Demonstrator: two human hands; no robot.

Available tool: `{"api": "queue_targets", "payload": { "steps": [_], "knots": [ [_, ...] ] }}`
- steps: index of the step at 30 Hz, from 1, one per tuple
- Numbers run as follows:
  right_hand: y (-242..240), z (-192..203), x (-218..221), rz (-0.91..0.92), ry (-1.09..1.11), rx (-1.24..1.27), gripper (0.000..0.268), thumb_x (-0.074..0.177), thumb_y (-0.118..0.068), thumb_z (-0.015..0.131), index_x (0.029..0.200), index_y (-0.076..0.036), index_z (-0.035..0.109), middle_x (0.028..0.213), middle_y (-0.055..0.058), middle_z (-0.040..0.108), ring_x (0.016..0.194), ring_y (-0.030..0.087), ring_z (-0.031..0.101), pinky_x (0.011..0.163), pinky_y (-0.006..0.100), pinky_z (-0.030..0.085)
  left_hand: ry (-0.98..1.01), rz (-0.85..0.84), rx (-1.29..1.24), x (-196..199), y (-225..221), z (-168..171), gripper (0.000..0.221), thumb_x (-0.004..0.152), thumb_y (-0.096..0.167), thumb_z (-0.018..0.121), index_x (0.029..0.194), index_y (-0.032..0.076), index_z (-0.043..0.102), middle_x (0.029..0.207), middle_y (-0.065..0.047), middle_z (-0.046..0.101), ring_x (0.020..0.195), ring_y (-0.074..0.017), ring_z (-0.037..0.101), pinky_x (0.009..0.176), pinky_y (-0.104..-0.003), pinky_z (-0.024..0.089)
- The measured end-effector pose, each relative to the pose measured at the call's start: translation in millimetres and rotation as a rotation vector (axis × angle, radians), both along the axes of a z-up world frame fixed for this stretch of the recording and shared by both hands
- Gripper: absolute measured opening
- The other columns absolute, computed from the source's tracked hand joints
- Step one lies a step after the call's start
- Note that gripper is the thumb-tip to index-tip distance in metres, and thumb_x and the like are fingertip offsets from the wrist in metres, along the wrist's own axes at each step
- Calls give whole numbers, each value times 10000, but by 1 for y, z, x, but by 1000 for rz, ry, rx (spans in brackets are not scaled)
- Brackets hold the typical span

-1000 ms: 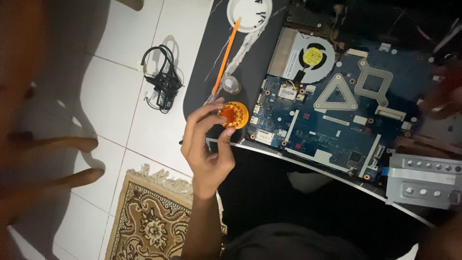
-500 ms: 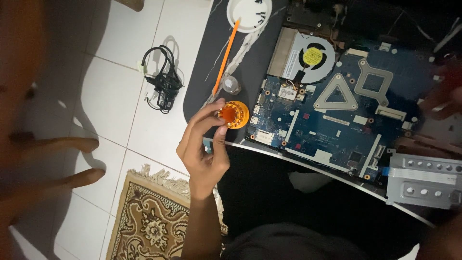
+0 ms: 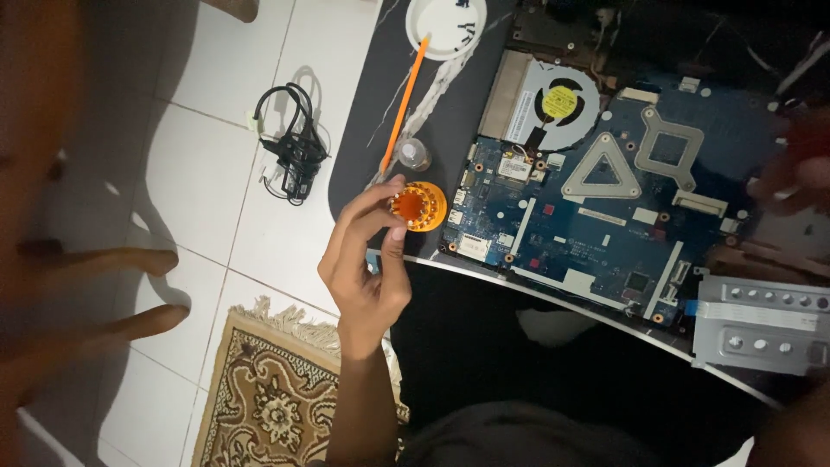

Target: Disassembling a laptop by removing screws from the motherboard and fan assembly using a screwdriver.

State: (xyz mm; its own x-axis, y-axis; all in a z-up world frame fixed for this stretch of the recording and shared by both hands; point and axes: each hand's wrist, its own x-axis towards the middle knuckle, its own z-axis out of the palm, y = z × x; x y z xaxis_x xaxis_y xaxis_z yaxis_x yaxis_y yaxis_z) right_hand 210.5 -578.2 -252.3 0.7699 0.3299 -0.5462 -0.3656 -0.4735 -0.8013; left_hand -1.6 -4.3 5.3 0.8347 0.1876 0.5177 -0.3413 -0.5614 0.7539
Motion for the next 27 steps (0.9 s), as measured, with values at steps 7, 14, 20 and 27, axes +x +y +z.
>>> {"api": "queue_targets", "payload": {
  "steps": [7, 14, 20, 27],
  "knots": [
    [154, 176, -103, -70, -428, -89, 482, 1122, -200, 461, 1466, 135, 505, 1053, 286, 595, 919, 406, 649, 732, 488, 538, -1, 88, 191, -1, -10, 12, 202, 818, -67, 754, 1001, -74, 668, 1252, -241, 605, 1163, -383, 681, 1029, -447, 578],
    [178, 223, -108, 11, -516, -140, 373, 1117, -145, 464, 1339, 132, 577, 895, 252, 673, 724, 339, 690, 708, 421, 587, -19, 121, 198, 2, -14, 23, 131, 807, -100, 735, 931, -70, 706, 1194, -195, 623, 1099, -333, 687, 985, -409, 587],
    [184, 229, -110, -30, -569, -91, 437, 1095, -14, 475, 1481, 191, 489, 1009, 312, 659, 811, 380, 679, 693, 438, 563, -33, 98, 202, 1, -15, 31, 132, 834, -96, 716, 948, -52, 666, 1162, -164, 632, 1144, -343, 658, 1025, -430, 548],
    [175, 221, -100, 116, -453, -198, 287, 1097, -169, 441, 1122, 27, 649, 847, 188, 688, 674, 282, 703, 664, 388, 584, -31, 123, 258, 2, -12, 37, 133, 778, -94, 741, 897, -44, 709, 1019, -143, 636, 903, -264, 585, 847, -372, 487]
  ]
}}
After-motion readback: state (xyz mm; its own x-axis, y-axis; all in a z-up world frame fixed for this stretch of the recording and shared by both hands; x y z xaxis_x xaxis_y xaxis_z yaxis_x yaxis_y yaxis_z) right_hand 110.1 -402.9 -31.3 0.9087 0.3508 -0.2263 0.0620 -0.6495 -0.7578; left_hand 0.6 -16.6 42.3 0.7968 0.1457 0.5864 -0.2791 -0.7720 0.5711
